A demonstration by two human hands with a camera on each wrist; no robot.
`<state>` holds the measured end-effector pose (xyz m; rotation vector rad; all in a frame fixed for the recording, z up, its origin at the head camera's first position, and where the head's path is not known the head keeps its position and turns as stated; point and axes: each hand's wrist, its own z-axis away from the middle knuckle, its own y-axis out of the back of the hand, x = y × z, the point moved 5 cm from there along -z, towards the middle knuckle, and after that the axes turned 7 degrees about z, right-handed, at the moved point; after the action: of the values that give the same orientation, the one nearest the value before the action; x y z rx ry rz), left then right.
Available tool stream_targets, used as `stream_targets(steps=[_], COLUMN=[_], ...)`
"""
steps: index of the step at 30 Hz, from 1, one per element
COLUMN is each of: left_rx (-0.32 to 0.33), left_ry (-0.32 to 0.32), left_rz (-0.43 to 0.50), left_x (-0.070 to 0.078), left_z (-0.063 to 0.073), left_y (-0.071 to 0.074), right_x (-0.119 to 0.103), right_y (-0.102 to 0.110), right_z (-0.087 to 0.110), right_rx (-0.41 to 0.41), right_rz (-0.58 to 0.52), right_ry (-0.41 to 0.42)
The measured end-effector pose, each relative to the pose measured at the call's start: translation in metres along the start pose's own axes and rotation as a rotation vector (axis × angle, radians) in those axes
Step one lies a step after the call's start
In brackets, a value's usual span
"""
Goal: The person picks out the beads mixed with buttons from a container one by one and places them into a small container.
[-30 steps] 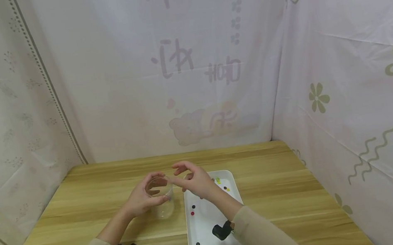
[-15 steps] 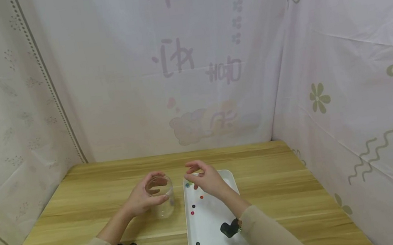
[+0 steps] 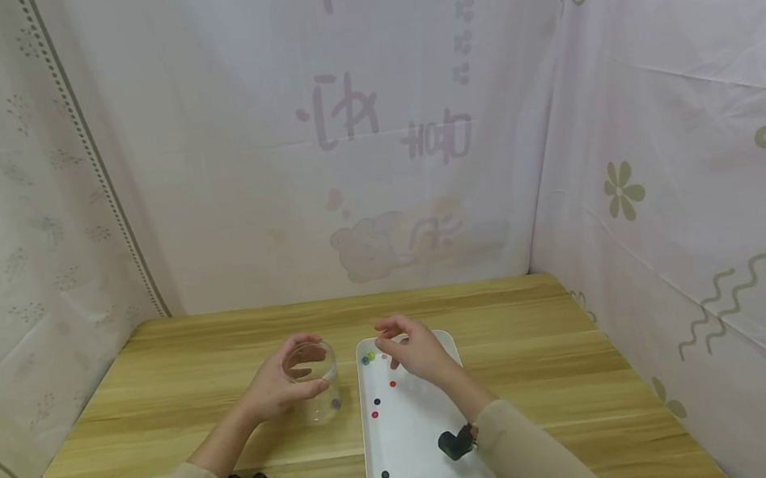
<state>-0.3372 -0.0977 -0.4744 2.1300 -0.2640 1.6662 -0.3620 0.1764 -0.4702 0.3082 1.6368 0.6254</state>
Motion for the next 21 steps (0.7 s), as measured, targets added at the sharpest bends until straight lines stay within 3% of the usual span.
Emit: stream_targets(steps=[15,21], left_rx=[-0.009,-0.01], left_ry=[-0.005,-0.005], left_rz=[0.001,0.006], left_x=[-0.002,-0.002], left_z=[-0.001,-0.001], left_y=[0.0,-0.001], right_x=[0.003,0.006], right_y=[-0.018,-0.027], right_z=[-0.009,-0.012], right_rx=[-0.07,-0.074], right_rz=[0.129,0.132], right_ry=[-0.056,-0.069])
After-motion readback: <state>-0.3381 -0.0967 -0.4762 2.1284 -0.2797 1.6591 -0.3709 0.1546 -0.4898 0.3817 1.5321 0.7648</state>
